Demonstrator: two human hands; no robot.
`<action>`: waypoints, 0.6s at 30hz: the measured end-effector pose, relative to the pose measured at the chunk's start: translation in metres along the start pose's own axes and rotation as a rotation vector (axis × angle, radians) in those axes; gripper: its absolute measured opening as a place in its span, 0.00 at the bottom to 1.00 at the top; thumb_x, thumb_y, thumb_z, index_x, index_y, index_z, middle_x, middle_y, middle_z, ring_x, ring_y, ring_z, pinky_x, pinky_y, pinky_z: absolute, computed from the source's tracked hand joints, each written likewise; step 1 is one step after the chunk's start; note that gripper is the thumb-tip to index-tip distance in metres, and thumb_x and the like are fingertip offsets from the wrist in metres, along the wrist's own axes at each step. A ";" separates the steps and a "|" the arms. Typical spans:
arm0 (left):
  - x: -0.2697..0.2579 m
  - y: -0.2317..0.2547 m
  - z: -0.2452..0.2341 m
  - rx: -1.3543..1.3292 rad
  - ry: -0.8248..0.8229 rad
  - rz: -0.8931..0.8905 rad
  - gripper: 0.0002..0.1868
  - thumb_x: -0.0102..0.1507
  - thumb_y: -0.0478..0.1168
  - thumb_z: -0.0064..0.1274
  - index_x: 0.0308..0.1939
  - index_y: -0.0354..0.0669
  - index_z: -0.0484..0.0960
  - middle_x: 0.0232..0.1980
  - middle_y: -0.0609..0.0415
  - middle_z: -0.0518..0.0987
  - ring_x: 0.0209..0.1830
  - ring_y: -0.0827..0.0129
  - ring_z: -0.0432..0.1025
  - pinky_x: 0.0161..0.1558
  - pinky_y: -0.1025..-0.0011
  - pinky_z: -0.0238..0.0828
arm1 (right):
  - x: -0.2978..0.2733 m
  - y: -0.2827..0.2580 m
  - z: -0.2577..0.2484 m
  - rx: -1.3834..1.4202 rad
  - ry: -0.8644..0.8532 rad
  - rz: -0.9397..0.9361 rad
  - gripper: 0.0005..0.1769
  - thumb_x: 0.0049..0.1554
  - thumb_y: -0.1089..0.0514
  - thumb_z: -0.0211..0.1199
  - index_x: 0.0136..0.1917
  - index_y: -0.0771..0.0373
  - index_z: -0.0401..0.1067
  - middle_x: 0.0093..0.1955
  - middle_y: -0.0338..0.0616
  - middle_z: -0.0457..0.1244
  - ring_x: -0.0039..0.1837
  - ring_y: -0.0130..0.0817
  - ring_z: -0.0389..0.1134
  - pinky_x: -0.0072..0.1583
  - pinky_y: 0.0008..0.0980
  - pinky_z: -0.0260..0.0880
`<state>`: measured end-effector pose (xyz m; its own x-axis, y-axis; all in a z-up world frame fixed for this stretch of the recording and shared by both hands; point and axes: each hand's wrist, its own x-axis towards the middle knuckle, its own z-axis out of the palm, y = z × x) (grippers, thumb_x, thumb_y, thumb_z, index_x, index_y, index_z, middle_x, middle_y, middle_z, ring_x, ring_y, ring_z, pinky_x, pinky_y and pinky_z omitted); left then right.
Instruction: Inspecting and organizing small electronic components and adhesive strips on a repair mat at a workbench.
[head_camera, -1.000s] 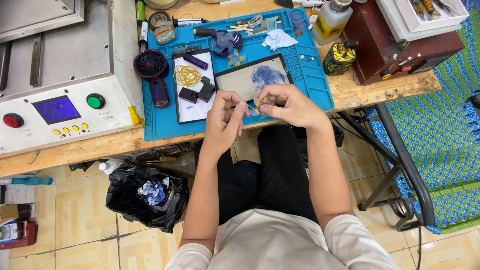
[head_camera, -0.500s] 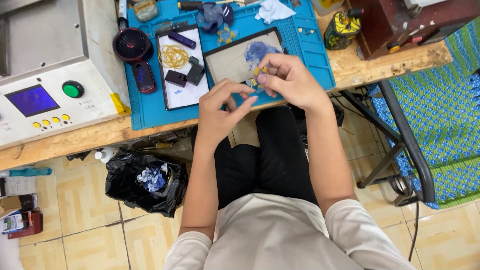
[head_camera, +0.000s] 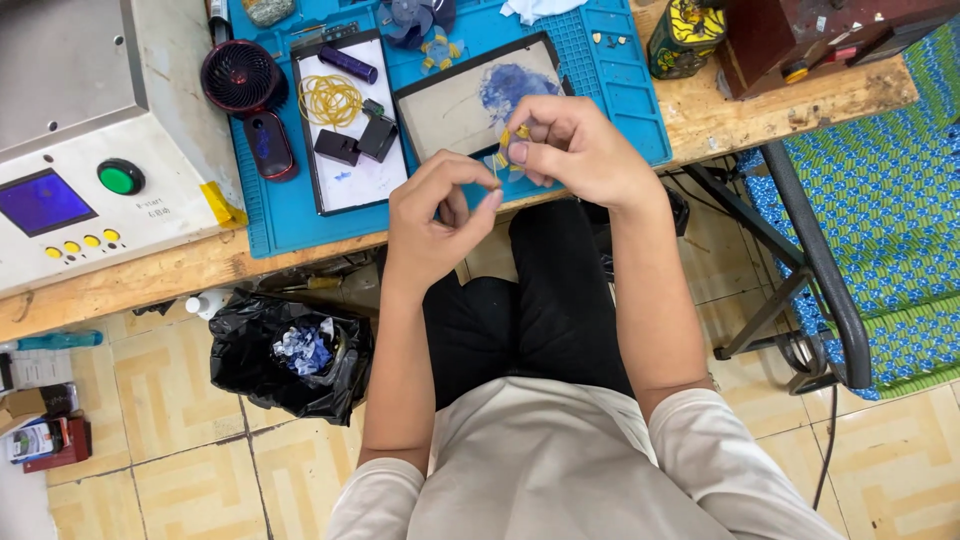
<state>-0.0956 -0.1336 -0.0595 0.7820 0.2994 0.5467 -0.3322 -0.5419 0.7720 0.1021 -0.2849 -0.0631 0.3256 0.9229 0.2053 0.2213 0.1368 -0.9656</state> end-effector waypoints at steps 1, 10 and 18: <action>0.000 -0.001 -0.001 -0.018 -0.036 0.028 0.05 0.76 0.32 0.63 0.50 0.47 0.84 0.49 0.55 0.81 0.23 0.77 0.63 0.32 0.77 0.60 | 0.001 -0.001 0.001 -0.008 0.004 0.009 0.05 0.76 0.59 0.65 0.56 0.60 0.74 0.37 0.35 0.63 0.38 0.24 0.63 0.43 0.25 0.66; -0.001 -0.003 0.000 -0.077 0.049 -0.090 0.03 0.77 0.33 0.63 0.51 0.45 0.84 0.44 0.59 0.82 0.25 0.79 0.63 0.33 0.79 0.60 | 0.001 -0.002 0.002 0.001 0.002 0.022 0.05 0.76 0.59 0.65 0.55 0.60 0.74 0.36 0.35 0.62 0.38 0.25 0.60 0.42 0.26 0.64; -0.001 -0.007 0.002 -0.067 0.083 -0.154 0.02 0.77 0.33 0.63 0.51 0.43 0.85 0.41 0.58 0.82 0.23 0.81 0.65 0.34 0.81 0.62 | 0.001 0.010 0.002 0.031 -0.001 0.022 0.04 0.75 0.61 0.65 0.56 0.61 0.73 0.38 0.37 0.63 0.38 0.25 0.60 0.42 0.26 0.64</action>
<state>-0.0929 -0.1318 -0.0665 0.7811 0.4397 0.4434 -0.2486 -0.4324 0.8668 0.1031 -0.2817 -0.0723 0.3295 0.9261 0.1836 0.1856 0.1272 -0.9744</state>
